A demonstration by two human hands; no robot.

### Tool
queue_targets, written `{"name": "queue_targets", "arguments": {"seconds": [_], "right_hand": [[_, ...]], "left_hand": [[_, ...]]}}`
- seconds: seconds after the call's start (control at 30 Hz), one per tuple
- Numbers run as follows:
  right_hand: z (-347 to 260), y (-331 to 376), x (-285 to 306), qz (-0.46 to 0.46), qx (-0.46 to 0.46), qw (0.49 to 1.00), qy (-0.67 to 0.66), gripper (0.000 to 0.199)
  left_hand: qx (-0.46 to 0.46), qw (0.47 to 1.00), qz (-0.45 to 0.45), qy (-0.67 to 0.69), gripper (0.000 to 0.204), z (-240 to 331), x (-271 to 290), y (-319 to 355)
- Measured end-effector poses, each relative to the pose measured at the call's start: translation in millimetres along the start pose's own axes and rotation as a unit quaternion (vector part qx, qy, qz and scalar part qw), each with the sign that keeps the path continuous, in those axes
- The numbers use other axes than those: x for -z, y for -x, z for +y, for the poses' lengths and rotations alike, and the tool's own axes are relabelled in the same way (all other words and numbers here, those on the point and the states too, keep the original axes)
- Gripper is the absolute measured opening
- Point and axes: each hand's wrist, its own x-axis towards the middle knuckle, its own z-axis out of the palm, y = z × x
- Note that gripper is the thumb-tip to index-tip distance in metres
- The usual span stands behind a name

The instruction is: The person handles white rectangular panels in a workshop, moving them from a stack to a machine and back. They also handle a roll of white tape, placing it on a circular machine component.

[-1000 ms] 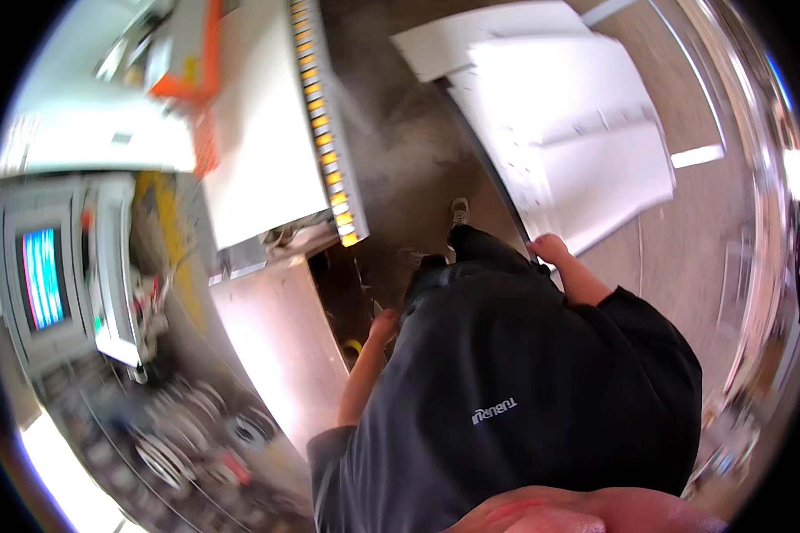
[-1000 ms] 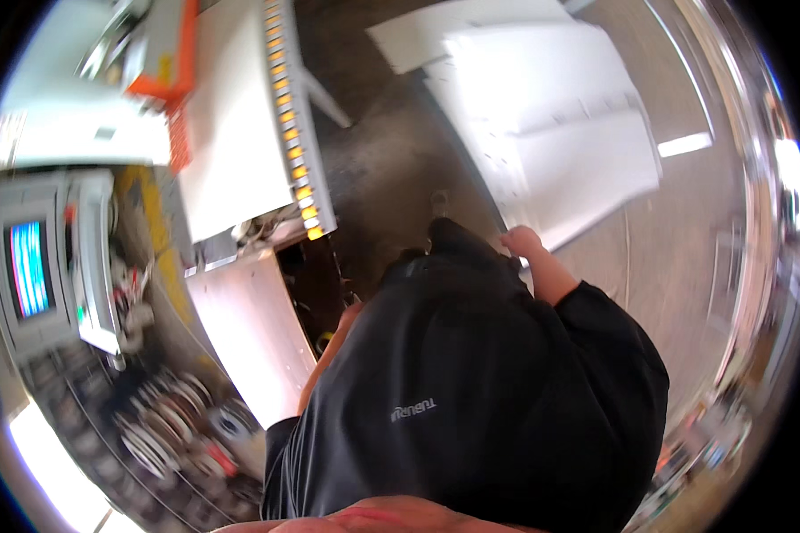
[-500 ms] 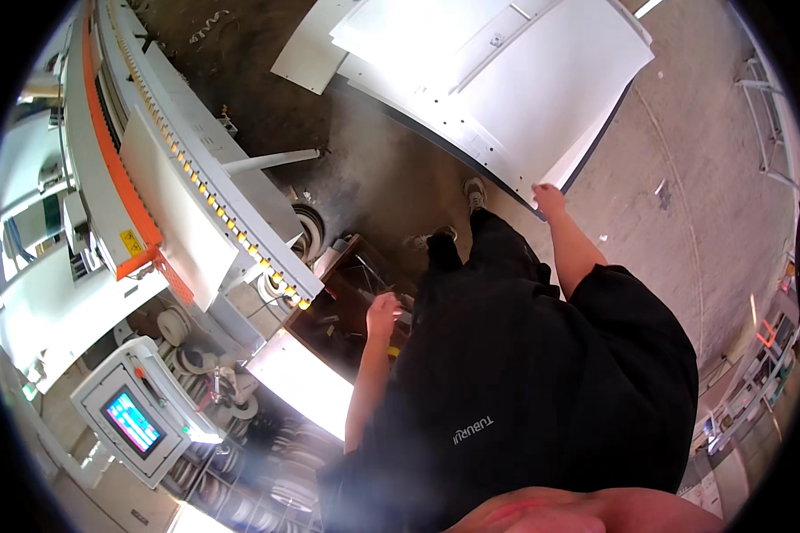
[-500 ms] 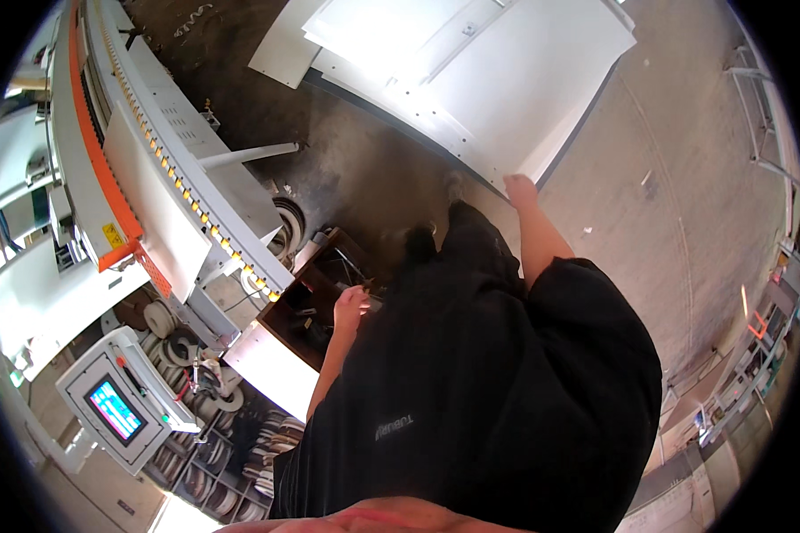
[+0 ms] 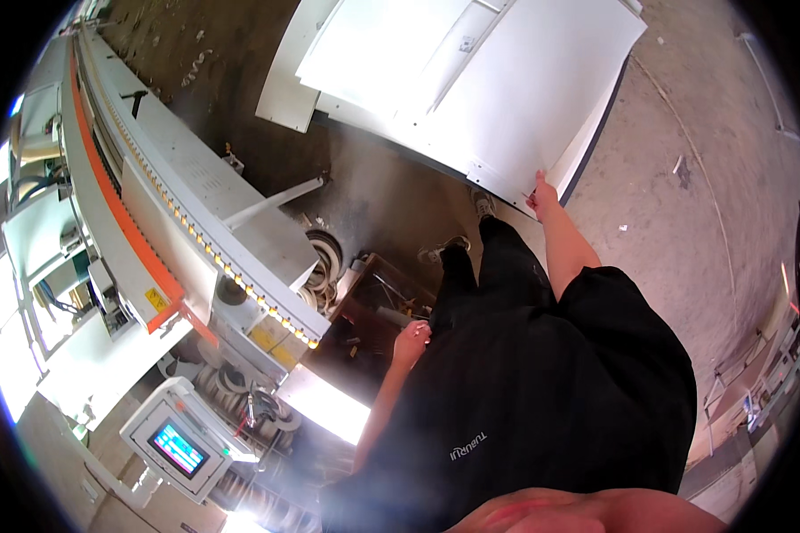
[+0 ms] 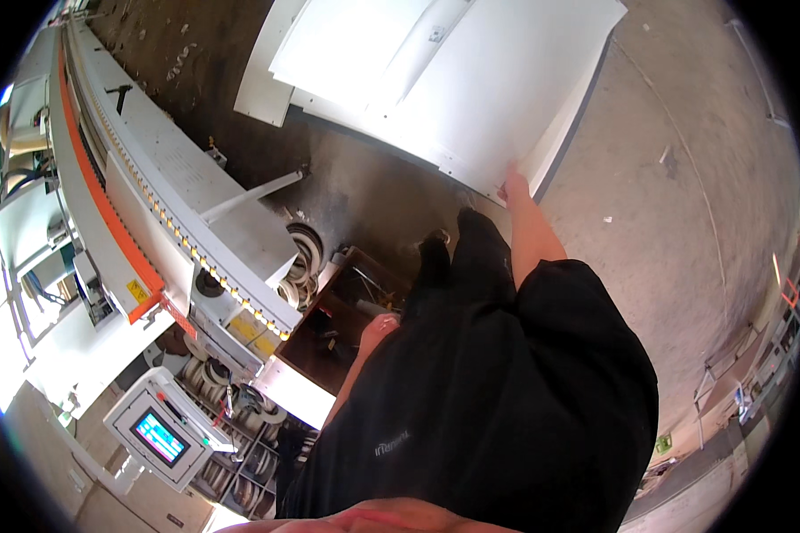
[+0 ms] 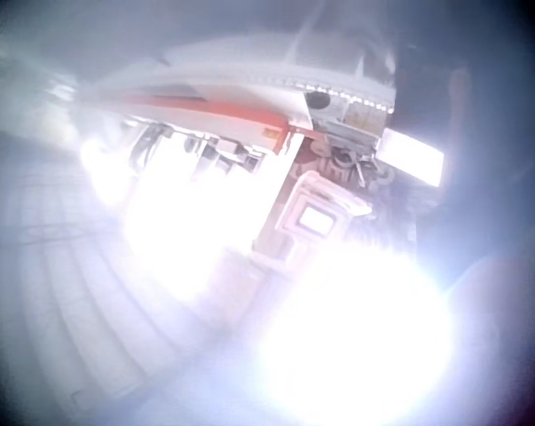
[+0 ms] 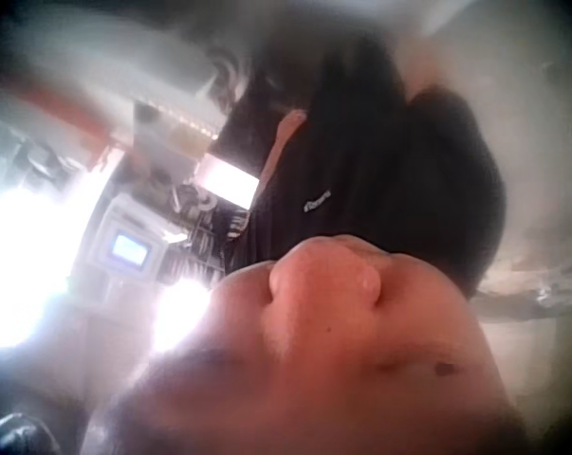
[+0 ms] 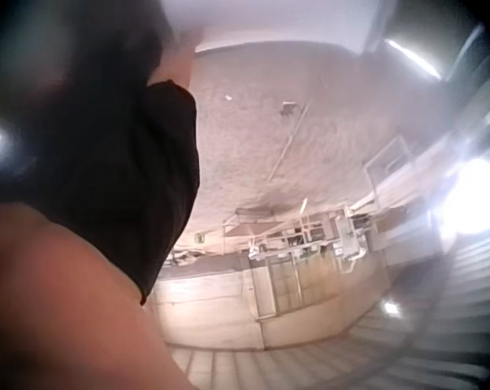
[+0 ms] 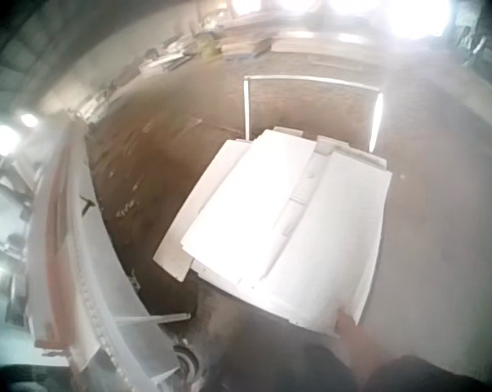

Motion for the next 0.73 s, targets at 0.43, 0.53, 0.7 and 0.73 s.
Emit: {"name": "queue_targets", "arguments": {"seconds": [0.43,0.53,0.7,0.73], "right_hand": [[31.1,199.1,3.6,-0.466,-0.047,0.88,0.086,0.044],[43.2,197.3,-3.4,-0.488,-0.13,0.848,0.16,0.051],[-19.8,220.3,1.8,-0.269,-0.016,0.962,0.043,0.062],[-22.8,223.9,-6.4,-0.276,-0.014,0.96,0.048,0.062]], "left_hand": [[0.034,0.9,-0.018,0.435,0.043,194.0,0.8,-152.2],[0.043,0.856,0.053,0.513,0.039,198.9,-11.7,-156.5],[0.068,0.838,0.099,0.533,0.039,162.4,11.0,-95.5],[0.062,0.832,0.103,0.542,0.04,155.3,18.2,-81.5]]}}
